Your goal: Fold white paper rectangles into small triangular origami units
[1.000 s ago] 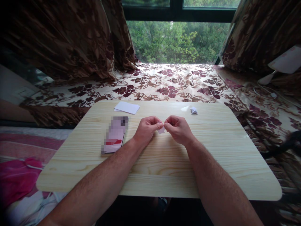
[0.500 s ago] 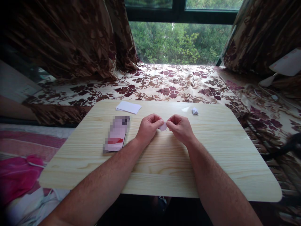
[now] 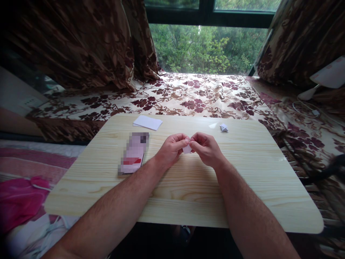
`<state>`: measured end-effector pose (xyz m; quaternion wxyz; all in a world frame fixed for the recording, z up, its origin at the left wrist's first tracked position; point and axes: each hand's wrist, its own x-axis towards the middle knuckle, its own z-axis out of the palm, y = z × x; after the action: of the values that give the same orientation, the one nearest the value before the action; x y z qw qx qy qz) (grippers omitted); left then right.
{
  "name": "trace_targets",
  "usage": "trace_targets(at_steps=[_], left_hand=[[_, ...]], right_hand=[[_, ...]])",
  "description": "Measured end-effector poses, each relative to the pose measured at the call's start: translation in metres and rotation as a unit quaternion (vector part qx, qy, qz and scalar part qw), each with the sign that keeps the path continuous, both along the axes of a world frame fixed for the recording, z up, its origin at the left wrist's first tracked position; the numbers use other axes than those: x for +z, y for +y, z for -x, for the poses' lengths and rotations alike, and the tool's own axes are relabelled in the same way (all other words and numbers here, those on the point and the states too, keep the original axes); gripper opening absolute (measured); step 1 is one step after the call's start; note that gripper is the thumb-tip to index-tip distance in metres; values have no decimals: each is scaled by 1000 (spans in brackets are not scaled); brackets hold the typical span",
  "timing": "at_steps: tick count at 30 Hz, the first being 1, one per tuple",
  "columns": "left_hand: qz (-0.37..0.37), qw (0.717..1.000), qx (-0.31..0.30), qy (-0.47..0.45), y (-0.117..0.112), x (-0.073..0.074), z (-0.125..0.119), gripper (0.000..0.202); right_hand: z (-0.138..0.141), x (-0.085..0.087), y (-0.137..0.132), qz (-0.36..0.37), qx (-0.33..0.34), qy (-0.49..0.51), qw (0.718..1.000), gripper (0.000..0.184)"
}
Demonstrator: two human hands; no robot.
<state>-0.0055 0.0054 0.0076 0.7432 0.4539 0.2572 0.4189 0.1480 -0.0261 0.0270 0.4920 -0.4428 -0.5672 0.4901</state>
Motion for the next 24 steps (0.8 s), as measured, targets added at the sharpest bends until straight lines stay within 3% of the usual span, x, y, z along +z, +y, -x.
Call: trace_targets(at_steps=[4, 9, 15, 24], left_hand=[[-14, 1000, -10, -10, -1, -1, -1, 22], [-62, 996, 46, 44, -5, 6, -2, 18], [-64, 993, 74, 58, -5, 8, -1, 27], [19, 1000, 5, -23, -2, 3, 0, 31]], right_hand=[[-1, 0, 0, 4, 6, 19, 1000, 22], [-2, -4, 3, -2, -31, -2, 1000, 24], [-3, -5, 4, -1, -37, -7, 999, 29], [-5, -1, 0, 6, 26, -6, 1000, 33]])
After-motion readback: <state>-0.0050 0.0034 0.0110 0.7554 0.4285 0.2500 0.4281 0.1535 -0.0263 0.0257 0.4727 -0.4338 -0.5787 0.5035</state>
